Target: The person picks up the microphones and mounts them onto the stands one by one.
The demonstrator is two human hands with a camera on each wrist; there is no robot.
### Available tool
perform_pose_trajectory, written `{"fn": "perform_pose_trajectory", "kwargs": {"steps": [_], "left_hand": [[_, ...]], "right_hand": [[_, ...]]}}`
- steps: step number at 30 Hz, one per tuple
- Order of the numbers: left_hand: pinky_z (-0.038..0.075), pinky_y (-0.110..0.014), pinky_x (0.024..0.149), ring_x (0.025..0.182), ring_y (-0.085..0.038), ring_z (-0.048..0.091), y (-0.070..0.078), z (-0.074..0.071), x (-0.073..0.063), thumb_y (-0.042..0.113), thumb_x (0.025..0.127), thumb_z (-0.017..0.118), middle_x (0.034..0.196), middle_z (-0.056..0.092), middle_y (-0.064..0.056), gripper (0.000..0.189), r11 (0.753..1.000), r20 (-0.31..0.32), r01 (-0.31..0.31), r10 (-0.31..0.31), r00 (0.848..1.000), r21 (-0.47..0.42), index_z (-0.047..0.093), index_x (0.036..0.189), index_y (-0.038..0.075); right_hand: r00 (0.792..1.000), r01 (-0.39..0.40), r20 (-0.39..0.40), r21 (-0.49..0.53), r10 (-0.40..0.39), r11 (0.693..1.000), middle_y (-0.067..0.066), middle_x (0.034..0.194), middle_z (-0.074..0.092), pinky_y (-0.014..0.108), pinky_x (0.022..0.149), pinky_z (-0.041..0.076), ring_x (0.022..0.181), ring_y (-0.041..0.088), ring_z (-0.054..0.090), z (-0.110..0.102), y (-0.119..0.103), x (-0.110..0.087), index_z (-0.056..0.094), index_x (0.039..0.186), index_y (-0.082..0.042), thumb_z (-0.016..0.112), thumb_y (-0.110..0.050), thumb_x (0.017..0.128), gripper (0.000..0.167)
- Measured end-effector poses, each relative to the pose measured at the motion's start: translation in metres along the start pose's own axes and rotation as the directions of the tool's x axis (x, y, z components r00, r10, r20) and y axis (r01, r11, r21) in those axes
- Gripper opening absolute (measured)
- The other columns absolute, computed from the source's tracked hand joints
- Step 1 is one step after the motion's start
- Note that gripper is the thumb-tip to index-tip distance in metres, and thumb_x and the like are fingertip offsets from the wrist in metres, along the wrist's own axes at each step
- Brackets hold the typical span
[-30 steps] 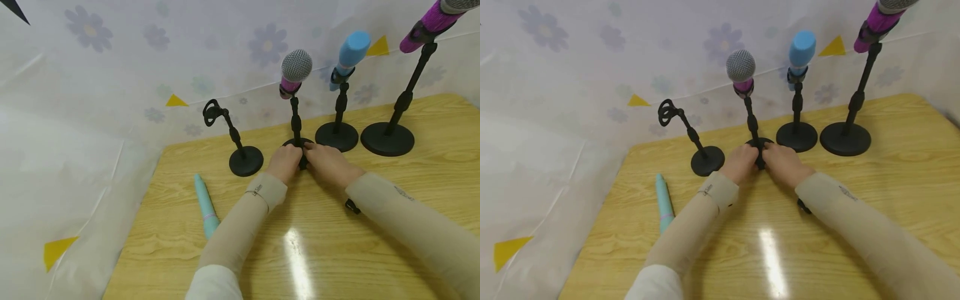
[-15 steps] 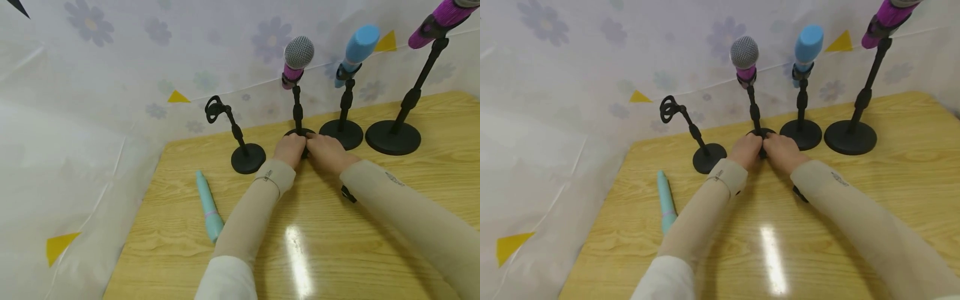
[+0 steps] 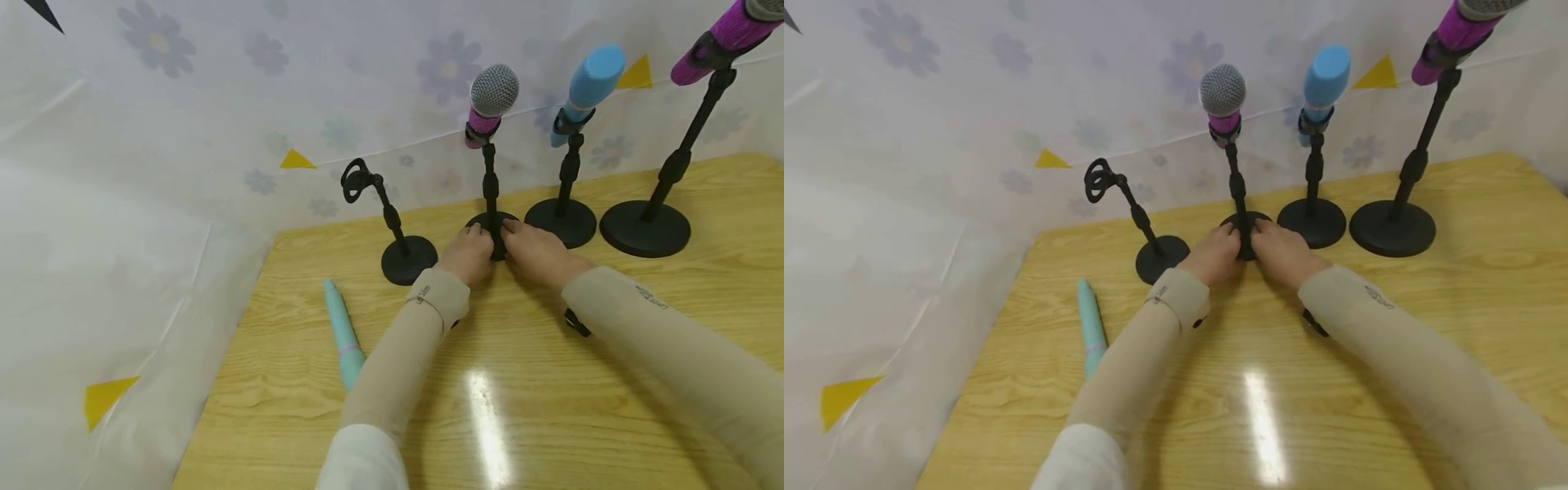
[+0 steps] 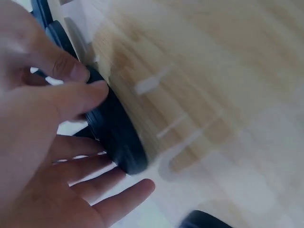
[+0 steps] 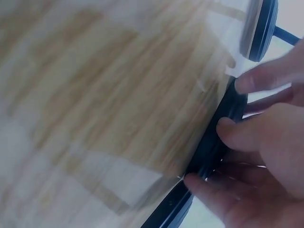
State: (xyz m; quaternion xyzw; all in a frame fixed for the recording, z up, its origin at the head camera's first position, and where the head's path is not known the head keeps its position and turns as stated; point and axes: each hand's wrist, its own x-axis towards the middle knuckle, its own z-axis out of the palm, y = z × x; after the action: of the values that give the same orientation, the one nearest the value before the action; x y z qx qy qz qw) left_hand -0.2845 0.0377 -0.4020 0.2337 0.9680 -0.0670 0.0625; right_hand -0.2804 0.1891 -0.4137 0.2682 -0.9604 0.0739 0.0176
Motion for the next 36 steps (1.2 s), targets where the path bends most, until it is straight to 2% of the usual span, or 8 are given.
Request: {"fn": "perform_pose_trajectory", "kwargs": {"steps": [3, 8, 14, 20, 24, 28, 32, 36], "left_hand": [[0.047, -0.037, 0.113, 0.142, -0.026, 0.047, -0.012, 0.006, -0.010, 0.033, 0.105, 0.052, 0.156, 0.044, -0.011, 0.053, 0.998, -0.005, 0.006, -0.006, 1.000, -0.056, 0.044, 0.151, 0.008], [0.058, -0.033, 0.096, 0.123, -0.021, 0.061, -0.034, 0.008, -0.038, 0.027, 0.106, 0.051, 0.137, 0.060, -0.007, 0.039, 0.994, -0.118, -0.029, 0.017, 0.993, -0.103, 0.056, 0.141, 0.011], [0.060, -0.030, 0.083, 0.109, -0.019, 0.066, -0.062, 0.008, -0.073, 0.022, 0.106, 0.051, 0.118, 0.069, -0.003, 0.026, 0.986, -0.229, -0.051, 0.014, 0.973, -0.157, 0.069, 0.124, 0.015], [0.058, -0.028, 0.072, 0.087, -0.018, 0.067, -0.093, 0.005, -0.096, 0.019, 0.105, 0.052, 0.102, 0.070, -0.007, 0.023, 0.966, -0.255, 0.073, -0.137, 0.957, -0.246, 0.073, 0.109, 0.010], [0.051, -0.027, 0.058, 0.075, -0.018, 0.062, -0.111, 0.007, -0.094, 0.024, 0.105, 0.056, 0.095, 0.066, -0.009, 0.024, 0.906, -0.182, 0.214, -0.294, 0.938, -0.366, 0.070, 0.109, 0.005], [0.055, -0.031, 0.065, 0.084, -0.023, 0.064, -0.120, 0.014, -0.084, 0.034, 0.102, 0.061, 0.103, 0.066, -0.013, 0.037, 0.853, -0.081, 0.308, -0.373, 0.924, -0.421, 0.066, 0.119, 0.002], [0.059, -0.036, 0.084, 0.102, -0.027, 0.066, -0.119, 0.024, -0.072, 0.043, 0.099, 0.061, 0.116, 0.067, -0.015, 0.048, 0.858, -0.016, 0.330, -0.365, 0.931, -0.392, 0.066, 0.127, 0.004], [0.059, -0.039, 0.090, 0.109, -0.030, 0.067, -0.115, 0.027, -0.065, 0.046, 0.096, 0.062, 0.119, 0.067, -0.016, 0.051, 0.885, -0.008, 0.334, -0.356, 0.934, -0.325, 0.067, 0.127, 0.005]], "right_hand": [[1.000, 0.007, -0.011, -0.018, -0.007, 1.000, 0.036, 0.140, 0.050, 0.057, 0.092, 0.056, 0.121, 0.049, 0.058, 0.001, -0.004, -0.003, 0.053, 0.134, 0.014, 0.061, -0.008, 0.096, 0.045], [0.998, 0.021, -0.057, 0.042, -0.019, 0.999, 0.032, 0.123, 0.061, 0.056, 0.085, 0.058, 0.106, 0.045, 0.066, -0.002, -0.017, -0.008, 0.062, 0.125, 0.009, 0.059, -0.010, 0.098, 0.033], [0.997, 0.030, -0.078, 0.182, -0.016, 0.983, 0.021, 0.115, 0.066, 0.050, 0.078, 0.058, 0.094, 0.035, 0.068, -0.006, -0.037, 0.001, 0.062, 0.128, 0.002, 0.058, -0.014, 0.100, 0.032], [1.000, 0.020, -0.023, 0.287, -0.014, 0.958, 0.022, 0.127, 0.062, 0.047, 0.083, 0.057, 0.102, 0.033, 0.066, -0.004, -0.053, 0.021, 0.057, 0.134, 0.003, 0.053, -0.015, 0.102, 0.037], [0.998, 0.007, 0.062, 0.365, -0.031, 0.931, 0.026, 0.140, 0.054, 0.049, 0.093, 0.055, 0.118, 0.037, 0.062, 0.003, -0.066, 0.041, 0.052, 0.139, 0.005, 0.053, -0.014, 0.103, 0.041], [0.991, 0.037, 0.105, 0.401, -0.086, 0.915, 0.029, 0.148, 0.046, 0.052, 0.104, 0.051, 0.130, 0.041, 0.054, 0.010, -0.085, 0.061, 0.048, 0.142, 0.008, 0.056, -0.013, 0.103, 0.045], [0.971, 0.094, 0.178, 0.327, -0.159, 0.940, 0.031, 0.156, 0.035, 0.053, 0.114, 0.043, 0.143, 0.043, 0.042, 0.013, -0.099, 0.071, 0.043, 0.146, 0.010, 0.057, -0.015, 0.103, 0.051], [0.947, 0.181, 0.236, 0.162, -0.216, 0.970, 0.033, 0.159, 0.030, 0.052, 0.120, 0.036, 0.148, 0.044, 0.033, 0.013, -0.107, 0.072, 0.038, 0.148, 0.013, 0.052, -0.014, 0.104, 0.054]]}}
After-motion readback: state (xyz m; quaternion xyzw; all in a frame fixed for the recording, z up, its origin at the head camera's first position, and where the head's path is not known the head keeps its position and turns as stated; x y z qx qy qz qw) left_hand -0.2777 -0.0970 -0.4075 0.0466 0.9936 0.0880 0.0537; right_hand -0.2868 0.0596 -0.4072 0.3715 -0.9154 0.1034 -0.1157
